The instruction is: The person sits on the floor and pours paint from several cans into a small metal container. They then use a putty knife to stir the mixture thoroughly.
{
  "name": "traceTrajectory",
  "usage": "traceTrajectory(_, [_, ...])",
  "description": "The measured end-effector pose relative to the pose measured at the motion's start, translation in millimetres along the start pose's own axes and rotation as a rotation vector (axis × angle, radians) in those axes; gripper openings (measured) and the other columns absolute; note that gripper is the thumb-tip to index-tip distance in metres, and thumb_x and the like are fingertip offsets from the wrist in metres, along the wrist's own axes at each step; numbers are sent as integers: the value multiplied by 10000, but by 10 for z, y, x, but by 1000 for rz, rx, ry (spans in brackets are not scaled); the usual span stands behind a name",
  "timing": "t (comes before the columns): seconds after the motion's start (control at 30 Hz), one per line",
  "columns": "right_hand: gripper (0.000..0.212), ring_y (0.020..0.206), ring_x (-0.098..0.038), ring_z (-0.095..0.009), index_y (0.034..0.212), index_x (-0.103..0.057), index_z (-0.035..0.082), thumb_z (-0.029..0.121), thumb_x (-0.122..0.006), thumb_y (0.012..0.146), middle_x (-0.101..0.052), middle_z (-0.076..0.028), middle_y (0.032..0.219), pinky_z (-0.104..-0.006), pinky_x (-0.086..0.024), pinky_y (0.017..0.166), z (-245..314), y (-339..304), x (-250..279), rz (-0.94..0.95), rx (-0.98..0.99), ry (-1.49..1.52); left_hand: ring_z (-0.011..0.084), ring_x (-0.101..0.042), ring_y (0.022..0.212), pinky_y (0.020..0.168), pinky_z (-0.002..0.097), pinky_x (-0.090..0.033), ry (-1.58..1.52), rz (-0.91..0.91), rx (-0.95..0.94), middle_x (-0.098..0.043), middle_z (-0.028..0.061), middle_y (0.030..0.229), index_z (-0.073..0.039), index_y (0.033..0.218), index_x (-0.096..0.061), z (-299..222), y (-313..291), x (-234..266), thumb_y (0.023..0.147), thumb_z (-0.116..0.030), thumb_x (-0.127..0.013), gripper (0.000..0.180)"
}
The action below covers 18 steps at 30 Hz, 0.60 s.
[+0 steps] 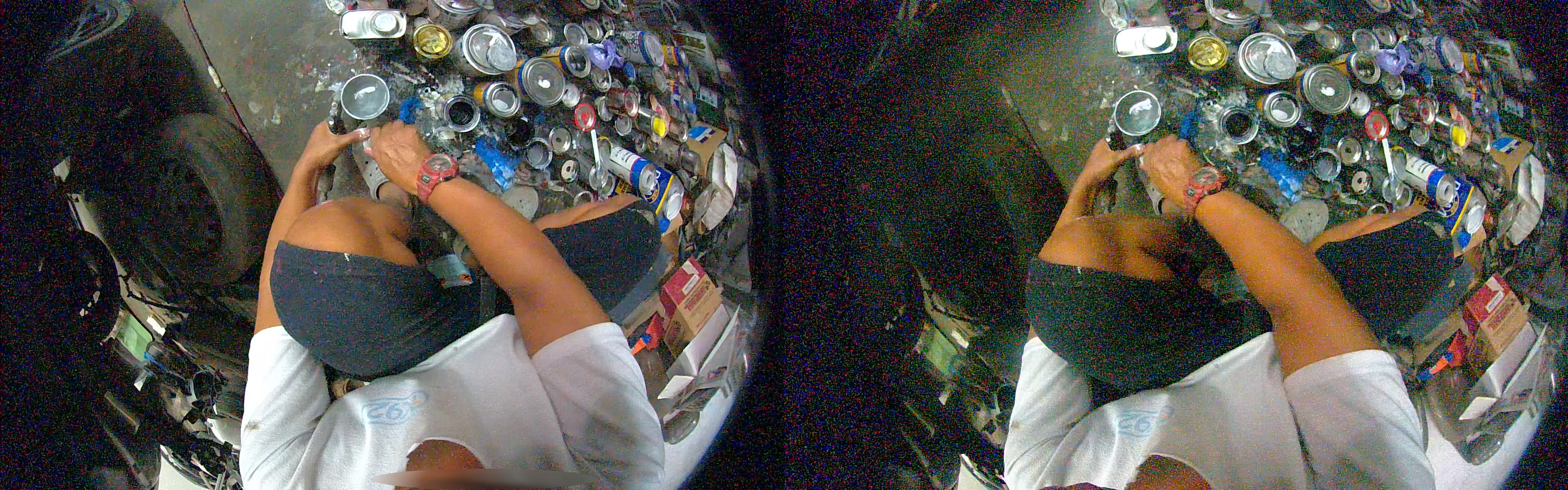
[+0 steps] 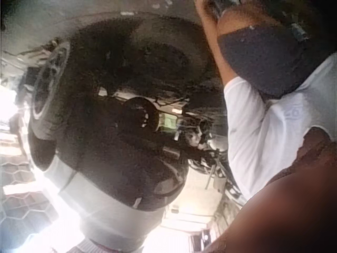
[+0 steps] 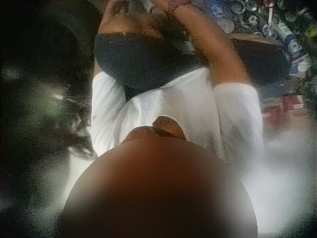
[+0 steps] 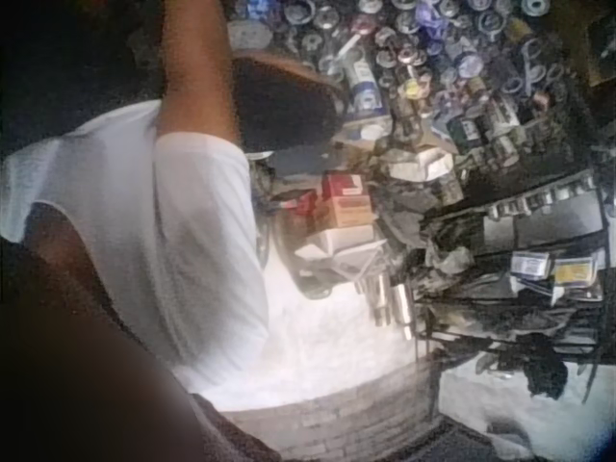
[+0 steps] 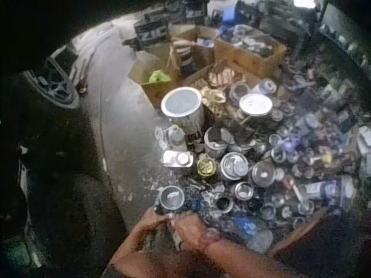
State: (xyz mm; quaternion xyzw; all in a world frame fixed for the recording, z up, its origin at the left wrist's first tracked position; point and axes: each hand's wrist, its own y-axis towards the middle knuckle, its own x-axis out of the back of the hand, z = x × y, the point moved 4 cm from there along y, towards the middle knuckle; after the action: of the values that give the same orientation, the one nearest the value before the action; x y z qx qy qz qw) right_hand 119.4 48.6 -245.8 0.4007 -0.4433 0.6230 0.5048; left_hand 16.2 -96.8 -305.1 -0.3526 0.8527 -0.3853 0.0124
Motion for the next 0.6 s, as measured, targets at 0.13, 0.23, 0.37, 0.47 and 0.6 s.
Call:
traceTrajectory(0.13, [267,814,-714,-308,950,-701,81,345,-692,913,-719,-148,845,-446,-573,635,32,33,84,-14,-56,152,167,-654,860,803,358,-518,47,-27,21,-739,49,968,-45,1075,-750,37,22,71,744,-392,-911,506])
traceTrajectory(0.23, [357,828,-709,-336,1070,-634,75,377,-718,900,-708,-169,948,-468,-572,650,40,6,148,-13,-183,255,163,-651,848,784,364,-519,112,-28,97,-736,52,953,-47,1061,-751,6,-40,143,736,-418,-909,518])
traceTrajectory(0.37, [434,866,-698,-373,1209,-526,81,369,-691,929,-681,-175,1078,-507,-566,677,35,-60,119,55,-265,420,165,-649,848,791,366,-521,216,-24,74,-733,62,946,-31,1059,-743,-135,-78,174,738,-412,-900,522])
traceTrajectory(0.47, [387,938,-688,-382,1203,-536,80,356,-652,957,-674,-166,1100,-518,-562,711,16,-108,104,-31,-178,406,184,-629,792,691,382,-511,248,22,10,-715,40,942,-46,1159,-699,-209,-44,124,722,-480,-906,650])
traceTrajectory(0.6, [364,976,-673,-386,1208,-539,72,338,-626,975,-666,-164,1103,-506,-553,772,-93,-220,130,-79,-203,476,181,-641,904,829,364,-517,139,-3,2,-726,70,960,-14,1116,-712,-197,2,27,806,-483,-834,575])
